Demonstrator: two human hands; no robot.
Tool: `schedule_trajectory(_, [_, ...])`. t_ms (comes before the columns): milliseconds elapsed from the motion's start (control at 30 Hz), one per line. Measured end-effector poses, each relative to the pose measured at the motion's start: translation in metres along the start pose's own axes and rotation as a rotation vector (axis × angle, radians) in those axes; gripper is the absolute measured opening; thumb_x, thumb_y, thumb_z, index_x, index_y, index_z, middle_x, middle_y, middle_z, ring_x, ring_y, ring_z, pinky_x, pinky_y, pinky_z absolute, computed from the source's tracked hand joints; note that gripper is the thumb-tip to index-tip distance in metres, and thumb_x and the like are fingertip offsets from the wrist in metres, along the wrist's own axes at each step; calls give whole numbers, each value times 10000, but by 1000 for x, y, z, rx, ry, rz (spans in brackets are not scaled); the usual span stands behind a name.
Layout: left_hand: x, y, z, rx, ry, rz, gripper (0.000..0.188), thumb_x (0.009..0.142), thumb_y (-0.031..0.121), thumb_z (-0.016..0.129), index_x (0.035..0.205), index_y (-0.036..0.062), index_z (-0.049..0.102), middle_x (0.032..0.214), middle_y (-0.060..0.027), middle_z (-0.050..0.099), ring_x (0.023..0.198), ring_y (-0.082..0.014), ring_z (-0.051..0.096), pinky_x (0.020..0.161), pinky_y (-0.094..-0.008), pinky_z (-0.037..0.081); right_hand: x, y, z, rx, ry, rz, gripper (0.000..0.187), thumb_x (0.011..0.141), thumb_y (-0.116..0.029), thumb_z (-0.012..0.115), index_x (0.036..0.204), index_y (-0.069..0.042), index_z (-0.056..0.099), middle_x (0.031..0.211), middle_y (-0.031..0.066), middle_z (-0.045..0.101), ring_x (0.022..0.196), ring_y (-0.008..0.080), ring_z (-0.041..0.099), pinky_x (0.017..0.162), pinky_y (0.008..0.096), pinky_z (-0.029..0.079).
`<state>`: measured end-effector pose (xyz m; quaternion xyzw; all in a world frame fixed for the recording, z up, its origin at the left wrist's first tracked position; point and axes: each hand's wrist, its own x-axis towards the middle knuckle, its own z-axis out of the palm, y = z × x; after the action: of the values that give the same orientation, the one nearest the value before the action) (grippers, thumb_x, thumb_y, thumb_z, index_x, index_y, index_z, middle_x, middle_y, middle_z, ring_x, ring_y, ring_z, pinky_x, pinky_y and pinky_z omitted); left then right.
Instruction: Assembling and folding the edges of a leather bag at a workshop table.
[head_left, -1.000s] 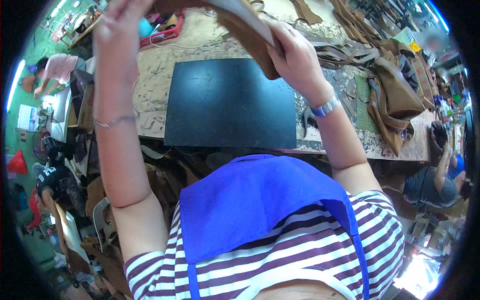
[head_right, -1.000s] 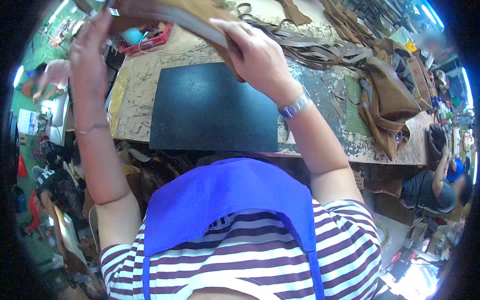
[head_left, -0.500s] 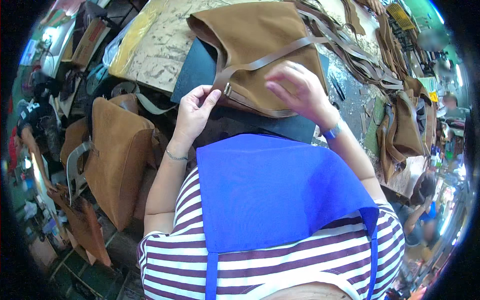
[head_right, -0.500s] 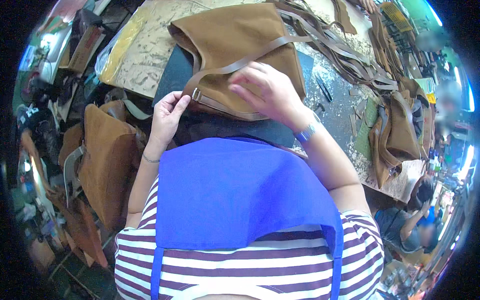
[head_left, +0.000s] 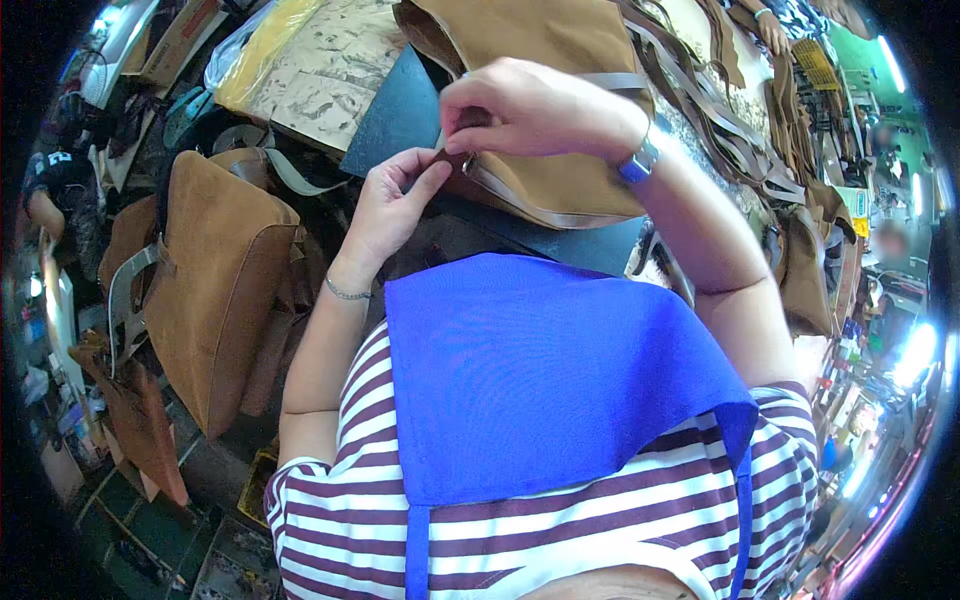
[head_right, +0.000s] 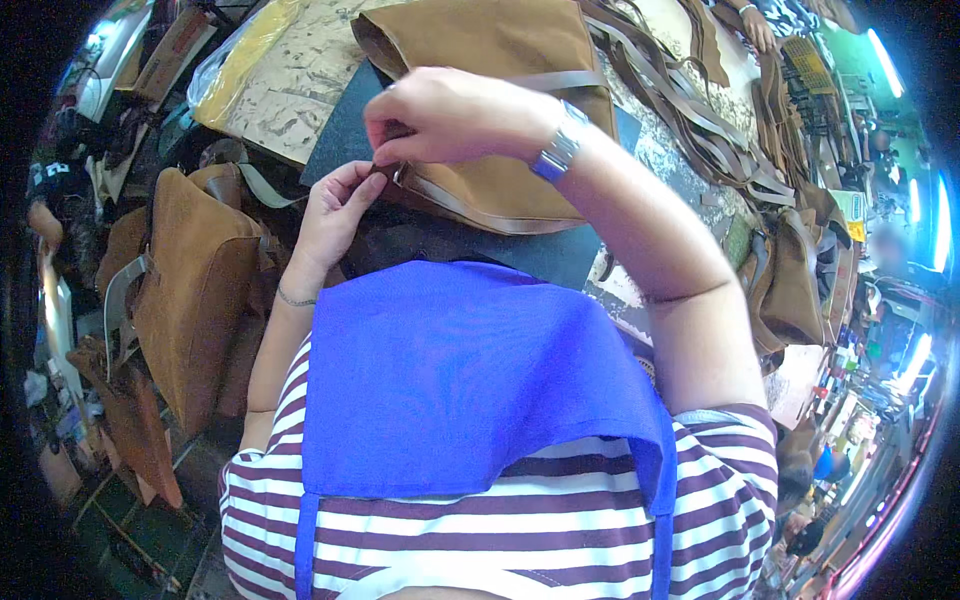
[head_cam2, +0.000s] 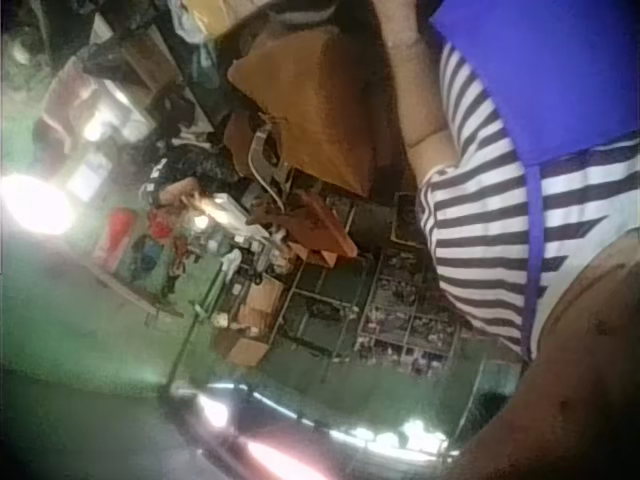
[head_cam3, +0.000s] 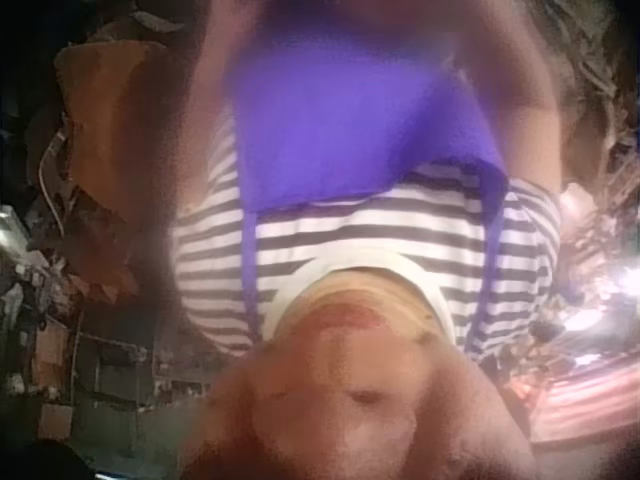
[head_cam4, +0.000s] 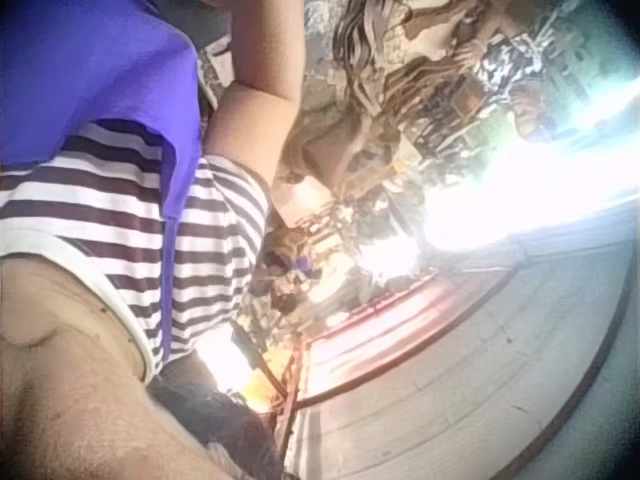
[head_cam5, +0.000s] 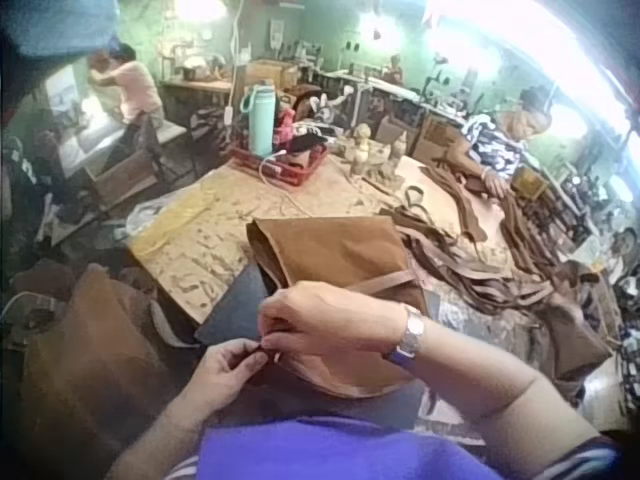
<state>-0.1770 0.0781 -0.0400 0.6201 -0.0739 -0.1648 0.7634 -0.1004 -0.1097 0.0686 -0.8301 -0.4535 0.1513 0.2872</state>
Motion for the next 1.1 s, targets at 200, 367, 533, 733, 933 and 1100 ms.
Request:
schedule_trajectory(200, [-3,1,-2,-55,25,33,157,920,105,568,1015,-11,614,933,16,606,849,-31,520,781,-185,420,33,-42,-20,-405,-219,-15,146,757,-168,658,776,-25,633,719,148,625,694,300,615,647,377,477])
schedule_trajectory(367, [-10,-4,-3,-136,78,48,161,914,93,573,1032,-10,607,944,8,610,866,-44,531,803,-199,421,38,-38,-14,-365,-226,8,165,751,-184,677,796,-31,633,726,137,632,706,291,623,649,372,482])
schedule_trajectory(533, [-11,-11,-5,-147,62,47,168,906,95,588,1035,-11,605,962,-11,629,873,-58,550,816,-210,428,38,-3,-12,-356,-155,38,322,699,-348,733,815,-52,680,791,135,660,758,293,635,664,387,498])
schedule_trajectory(733, [-11,-20,-6,-191,95,33,174,899,92,602,1036,-15,610,948,-15,635,859,-57,560,791,-202,438,35,-5,-15,-81,-255,136,247,779,-264,703,834,-29,651,752,89,667,693,189,631,650,312,480])
schedule_trajectory(933, [-5,-6,0,-113,116,39,153,900,105,605,998,-10,626,904,-3,638,806,-47,557,750,-188,441,30,-9,-14,-17,-264,202,245,791,-251,697,859,-21,647,751,77,660,691,162,614,655,289,473])
schedule_trajectory(1100, [21,33,-11,145,1,48,144,897,95,595,999,0,630,911,11,632,827,-45,554,774,-186,432,6,4,-26,45,-68,122,244,829,-248,674,912,-23,631,760,38,637,683,107,573,634,259,461])
